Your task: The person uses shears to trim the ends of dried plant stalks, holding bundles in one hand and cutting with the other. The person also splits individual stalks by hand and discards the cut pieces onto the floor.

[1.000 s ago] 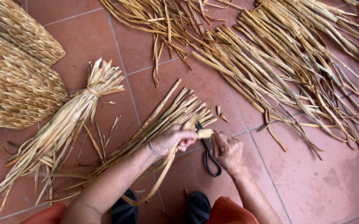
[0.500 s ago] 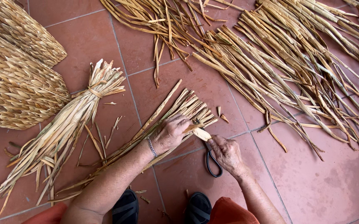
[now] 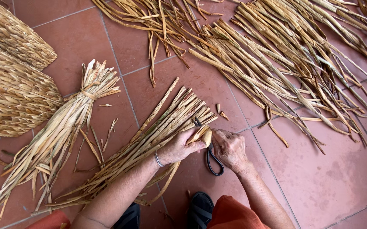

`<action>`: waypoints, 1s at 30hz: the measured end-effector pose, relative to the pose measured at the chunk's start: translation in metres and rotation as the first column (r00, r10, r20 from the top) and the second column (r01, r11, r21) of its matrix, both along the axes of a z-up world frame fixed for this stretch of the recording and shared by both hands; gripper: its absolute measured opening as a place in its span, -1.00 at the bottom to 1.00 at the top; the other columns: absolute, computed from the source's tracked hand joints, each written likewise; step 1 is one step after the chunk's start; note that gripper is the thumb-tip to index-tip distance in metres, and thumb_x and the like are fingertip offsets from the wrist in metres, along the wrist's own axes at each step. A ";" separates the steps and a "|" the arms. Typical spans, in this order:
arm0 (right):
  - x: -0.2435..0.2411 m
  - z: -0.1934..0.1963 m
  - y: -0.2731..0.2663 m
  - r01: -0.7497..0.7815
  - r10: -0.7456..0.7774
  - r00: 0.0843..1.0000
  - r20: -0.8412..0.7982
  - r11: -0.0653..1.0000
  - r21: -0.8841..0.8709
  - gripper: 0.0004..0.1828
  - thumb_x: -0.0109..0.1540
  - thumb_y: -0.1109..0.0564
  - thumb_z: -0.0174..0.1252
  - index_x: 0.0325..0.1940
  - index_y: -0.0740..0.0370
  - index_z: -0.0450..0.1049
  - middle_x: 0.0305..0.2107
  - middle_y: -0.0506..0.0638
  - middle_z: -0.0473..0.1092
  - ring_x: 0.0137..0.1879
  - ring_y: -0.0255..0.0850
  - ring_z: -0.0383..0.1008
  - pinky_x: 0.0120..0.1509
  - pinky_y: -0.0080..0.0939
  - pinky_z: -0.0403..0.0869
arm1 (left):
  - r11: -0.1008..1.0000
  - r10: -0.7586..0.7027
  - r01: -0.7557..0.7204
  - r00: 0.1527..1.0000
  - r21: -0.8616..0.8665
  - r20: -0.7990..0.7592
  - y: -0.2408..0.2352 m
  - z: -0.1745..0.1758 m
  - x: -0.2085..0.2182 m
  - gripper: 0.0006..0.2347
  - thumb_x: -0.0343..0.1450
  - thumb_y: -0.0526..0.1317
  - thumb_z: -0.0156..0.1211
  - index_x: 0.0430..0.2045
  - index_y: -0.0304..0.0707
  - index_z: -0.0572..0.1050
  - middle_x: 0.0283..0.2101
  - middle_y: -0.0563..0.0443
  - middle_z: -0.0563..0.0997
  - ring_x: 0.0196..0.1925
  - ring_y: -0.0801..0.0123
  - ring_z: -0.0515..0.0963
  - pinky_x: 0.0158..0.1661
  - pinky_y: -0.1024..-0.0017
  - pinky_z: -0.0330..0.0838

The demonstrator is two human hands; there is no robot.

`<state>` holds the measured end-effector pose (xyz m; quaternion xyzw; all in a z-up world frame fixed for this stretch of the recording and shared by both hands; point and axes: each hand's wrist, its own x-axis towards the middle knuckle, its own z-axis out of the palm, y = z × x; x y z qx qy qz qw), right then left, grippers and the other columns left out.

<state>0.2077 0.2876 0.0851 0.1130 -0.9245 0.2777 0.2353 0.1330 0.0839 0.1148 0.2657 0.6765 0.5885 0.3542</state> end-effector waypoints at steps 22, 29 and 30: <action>-0.005 0.015 -0.011 -0.026 0.026 1.000 0.013 0.998 0.058 -0.90 0.21 0.19 0.27 -0.33 0.24 0.50 -0.70 -0.05 0.34 -0.61 -0.19 0.41 -0.54 -0.14 0.41 | 0.932 0.310 -0.359 0.722 0.049 -0.618 0.021 -0.031 0.007 -0.90 0.41 -0.35 0.19 -0.47 -0.39 0.42 -0.63 -0.09 0.49 -0.61 0.25 0.55 -0.56 0.27 0.46; -0.004 -0.016 -0.010 0.006 -0.005 0.993 0.118 1.000 -0.005 -0.92 0.29 0.19 0.23 -0.28 0.23 0.57 -0.68 -0.05 0.39 -0.62 -0.25 0.44 -0.56 -0.18 0.42 | 0.925 0.219 -0.373 0.680 -0.074 -0.700 0.022 -0.054 -0.001 -0.94 0.43 -0.38 0.18 -0.37 -0.40 0.44 -0.63 -0.11 0.51 -0.58 0.31 0.56 -0.54 0.36 0.41; -0.006 -0.020 -0.007 0.035 -0.021 0.981 0.192 0.997 -0.071 -0.90 0.33 0.22 0.19 -0.21 0.21 0.61 -0.65 -0.05 0.44 -0.63 -0.26 0.45 -0.57 -0.22 0.42 | 0.945 0.234 -0.315 0.837 -0.085 -0.494 0.022 -0.052 -0.007 -0.92 0.43 -0.37 0.16 -0.28 -0.38 0.42 -0.53 -0.06 0.55 -0.52 0.39 0.59 -0.52 0.43 0.48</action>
